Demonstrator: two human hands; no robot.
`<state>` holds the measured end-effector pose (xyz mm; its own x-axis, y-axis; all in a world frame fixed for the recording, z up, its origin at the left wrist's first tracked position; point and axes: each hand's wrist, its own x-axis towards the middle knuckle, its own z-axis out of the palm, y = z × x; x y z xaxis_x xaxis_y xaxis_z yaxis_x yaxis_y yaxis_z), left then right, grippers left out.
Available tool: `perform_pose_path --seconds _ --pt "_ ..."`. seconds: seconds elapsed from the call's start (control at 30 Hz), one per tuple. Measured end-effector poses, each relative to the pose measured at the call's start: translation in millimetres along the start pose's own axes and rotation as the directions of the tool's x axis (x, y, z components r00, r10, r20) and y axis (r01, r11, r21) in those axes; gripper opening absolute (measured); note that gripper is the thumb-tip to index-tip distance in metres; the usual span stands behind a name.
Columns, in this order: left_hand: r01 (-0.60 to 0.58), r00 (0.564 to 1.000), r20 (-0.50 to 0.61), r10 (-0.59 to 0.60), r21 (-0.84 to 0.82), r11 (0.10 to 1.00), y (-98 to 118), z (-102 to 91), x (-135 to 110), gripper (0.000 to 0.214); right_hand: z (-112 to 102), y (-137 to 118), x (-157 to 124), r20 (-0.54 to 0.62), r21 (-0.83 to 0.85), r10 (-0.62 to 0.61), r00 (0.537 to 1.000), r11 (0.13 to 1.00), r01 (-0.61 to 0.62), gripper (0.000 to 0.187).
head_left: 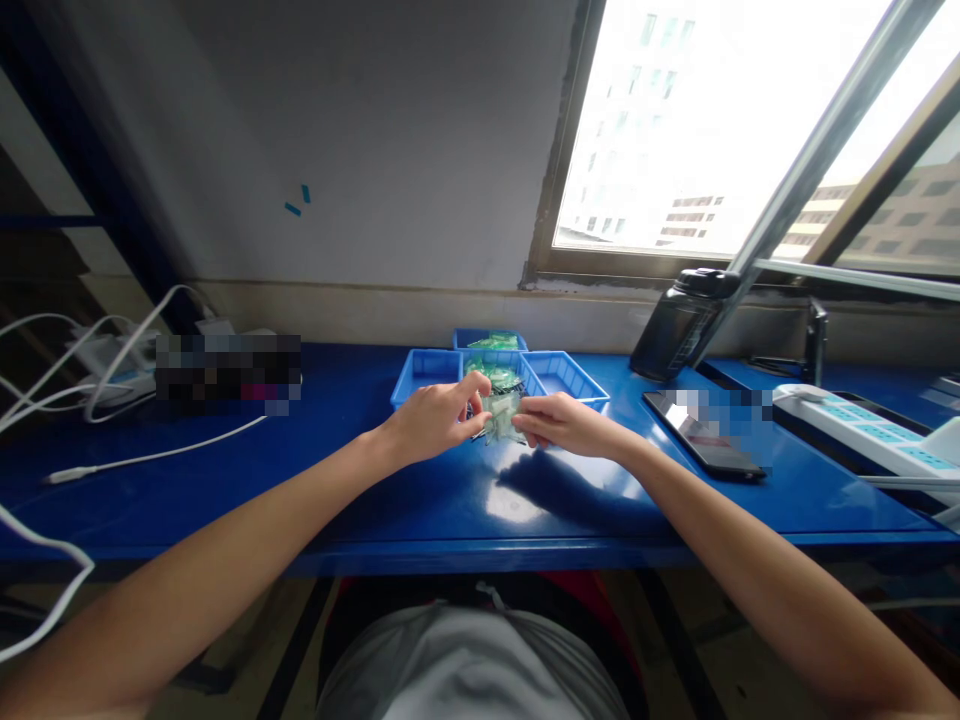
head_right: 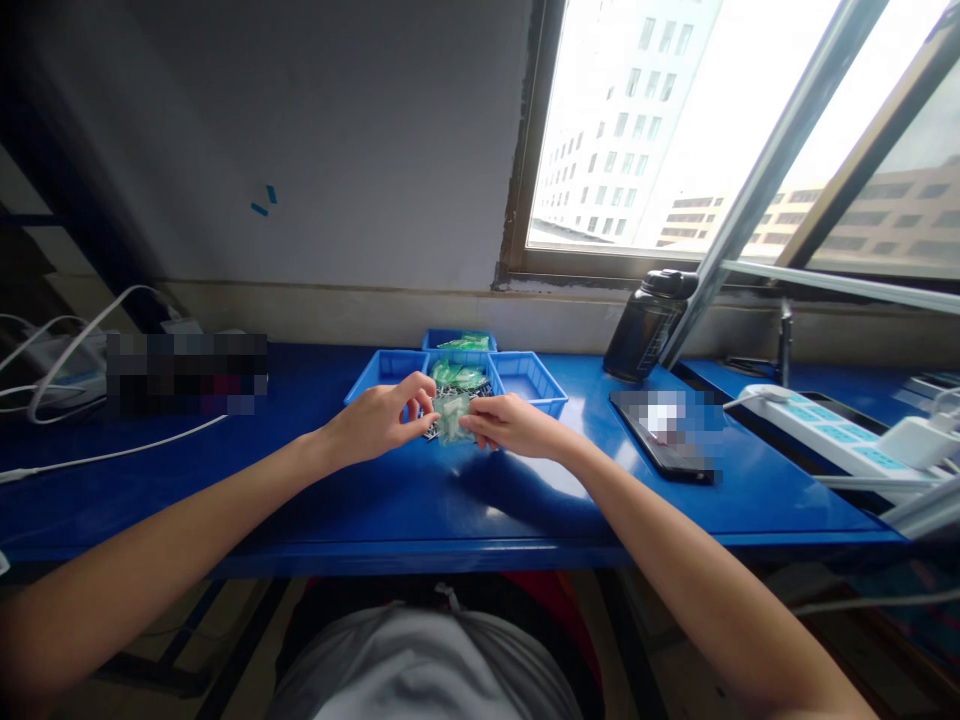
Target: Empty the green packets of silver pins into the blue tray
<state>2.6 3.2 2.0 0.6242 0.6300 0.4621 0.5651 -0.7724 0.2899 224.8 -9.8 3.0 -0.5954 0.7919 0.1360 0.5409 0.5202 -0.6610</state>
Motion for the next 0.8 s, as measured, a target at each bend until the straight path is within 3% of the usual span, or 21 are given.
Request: perform_pose_path --seconds 0.23,0.4,0.6,0.7,0.8 --pt "-0.127 0.985 0.124 0.119 0.061 0.99 2.5 -3.6 -0.7 0.014 0.3 -0.7 -0.6 0.021 0.082 0.022 1.0 0.996 -0.023 0.035" --pt "-0.172 0.974 0.157 0.162 0.055 0.984 2.8 -4.7 -1.2 0.019 -1.8 -3.9 -0.2 -0.004 0.274 0.042 0.999 0.961 -0.039 0.036" --pt "-0.206 0.975 0.099 0.199 0.061 0.977 0.2 -0.5 -1.8 0.035 5.5 1.6 4.6 -0.031 0.625 0.079 0.996 0.78 -0.042 0.033" --pt "-0.195 0.981 0.032 0.193 0.098 0.976 0.0 3.2 -2.4 0.031 11.4 6.1 6.7 0.009 0.716 0.065 0.998 0.696 -0.052 0.032" --pt "-0.222 0.975 -0.001 0.223 0.091 0.971 0.9 4.6 -2.3 0.02 13.9 6.9 6.6 -0.015 0.647 0.043 0.999 0.762 -0.022 0.034"
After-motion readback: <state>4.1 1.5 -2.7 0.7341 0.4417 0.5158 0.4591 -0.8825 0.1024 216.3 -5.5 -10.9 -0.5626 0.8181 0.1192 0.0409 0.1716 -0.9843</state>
